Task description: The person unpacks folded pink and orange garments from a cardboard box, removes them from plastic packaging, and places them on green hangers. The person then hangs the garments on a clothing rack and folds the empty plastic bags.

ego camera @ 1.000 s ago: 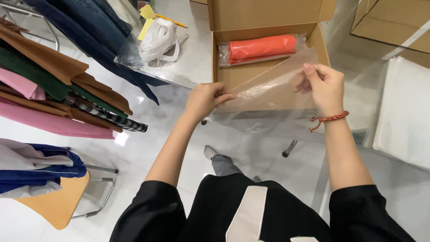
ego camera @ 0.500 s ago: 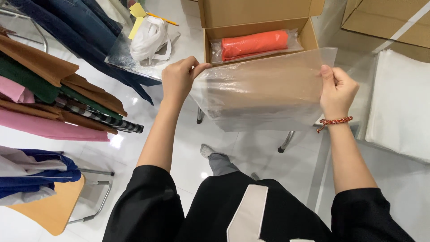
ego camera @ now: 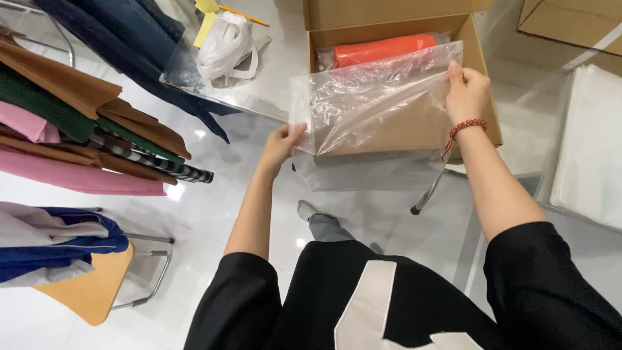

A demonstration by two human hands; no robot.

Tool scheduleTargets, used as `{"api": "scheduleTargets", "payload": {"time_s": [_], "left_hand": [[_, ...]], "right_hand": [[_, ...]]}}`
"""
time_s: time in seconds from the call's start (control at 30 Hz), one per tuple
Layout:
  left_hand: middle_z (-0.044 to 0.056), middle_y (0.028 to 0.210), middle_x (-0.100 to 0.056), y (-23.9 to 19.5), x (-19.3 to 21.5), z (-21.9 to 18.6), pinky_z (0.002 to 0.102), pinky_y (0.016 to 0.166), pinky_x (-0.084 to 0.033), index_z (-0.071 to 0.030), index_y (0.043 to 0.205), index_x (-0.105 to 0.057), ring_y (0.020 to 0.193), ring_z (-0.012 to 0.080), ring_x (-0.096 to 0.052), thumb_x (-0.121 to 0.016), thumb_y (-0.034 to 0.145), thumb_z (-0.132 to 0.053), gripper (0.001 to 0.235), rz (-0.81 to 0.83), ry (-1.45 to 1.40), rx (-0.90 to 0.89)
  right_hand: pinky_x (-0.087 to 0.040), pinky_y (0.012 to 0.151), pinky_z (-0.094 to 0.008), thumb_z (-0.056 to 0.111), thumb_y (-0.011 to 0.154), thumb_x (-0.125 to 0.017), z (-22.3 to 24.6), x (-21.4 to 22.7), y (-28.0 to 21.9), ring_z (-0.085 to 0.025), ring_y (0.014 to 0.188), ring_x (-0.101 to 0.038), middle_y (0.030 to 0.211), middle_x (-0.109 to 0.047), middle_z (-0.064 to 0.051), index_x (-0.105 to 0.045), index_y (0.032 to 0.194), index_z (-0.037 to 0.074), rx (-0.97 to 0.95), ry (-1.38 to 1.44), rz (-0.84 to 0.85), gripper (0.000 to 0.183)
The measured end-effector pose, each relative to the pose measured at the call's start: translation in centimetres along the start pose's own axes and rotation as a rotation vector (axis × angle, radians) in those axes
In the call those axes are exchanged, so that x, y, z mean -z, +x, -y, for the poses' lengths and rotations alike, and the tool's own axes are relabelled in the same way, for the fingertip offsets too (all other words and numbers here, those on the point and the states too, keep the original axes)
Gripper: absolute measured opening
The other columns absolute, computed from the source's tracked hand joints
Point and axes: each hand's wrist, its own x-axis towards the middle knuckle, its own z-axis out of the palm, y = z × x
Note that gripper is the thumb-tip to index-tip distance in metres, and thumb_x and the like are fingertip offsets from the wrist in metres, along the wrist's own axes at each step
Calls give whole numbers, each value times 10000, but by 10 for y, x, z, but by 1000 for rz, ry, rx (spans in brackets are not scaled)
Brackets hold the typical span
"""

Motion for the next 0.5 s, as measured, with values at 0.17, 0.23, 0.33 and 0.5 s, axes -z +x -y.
{"api": "scheduleTargets", "payload": {"time_s": [0.17, 0.23, 0.33, 0.5], "left_hand": [[-27, 867, -668, -22, 15, 21, 262, 707, -560, -137, 974, -713, 775, 82, -629, -743, 988, -344, 209, -96, -196, -102], [15, 1000, -740, -30, 16, 33, 280, 764, -613, -105, 1126, -734, 855, 114, -687, -690, 1018, -338, 260, -86, -248, -128], [45, 1199, -772, -39, 5, 61, 323, 983, -604, -136, 1255, -707, 1103, 184, -767, -748, 954, -320, 356, 92, -119, -67], [52, 954, -833, -58, -20, 73, 261, 1025, -531, -119, 998, -793, 977, 114, -767, -753, 966, -271, 161, -38, -109, -74]], "right_hand": [[-439, 663, -375, 415, 1132, -673, -26, -22, 23, -151, 629, -547, 627, -641, 5, -863, 854, 241, -14, -67, 39, 379], [-426, 648, -363, 403, 1118, -695, -39, -26, 28, -133, 622, -516, 610, -623, 16, -863, 860, 235, -37, -65, 52, 350], [-506, 738, -342, 303, 1061, -726, -44, -16, 26, -106, 716, -591, 743, -681, 105, -752, 782, 207, -93, -89, 58, 296], [-636, 598, -213, 88, 1144, -635, 15, 64, -50, -104, 791, -750, 1095, -733, -55, -568, 1348, 183, -40, 341, -65, 234]]}}
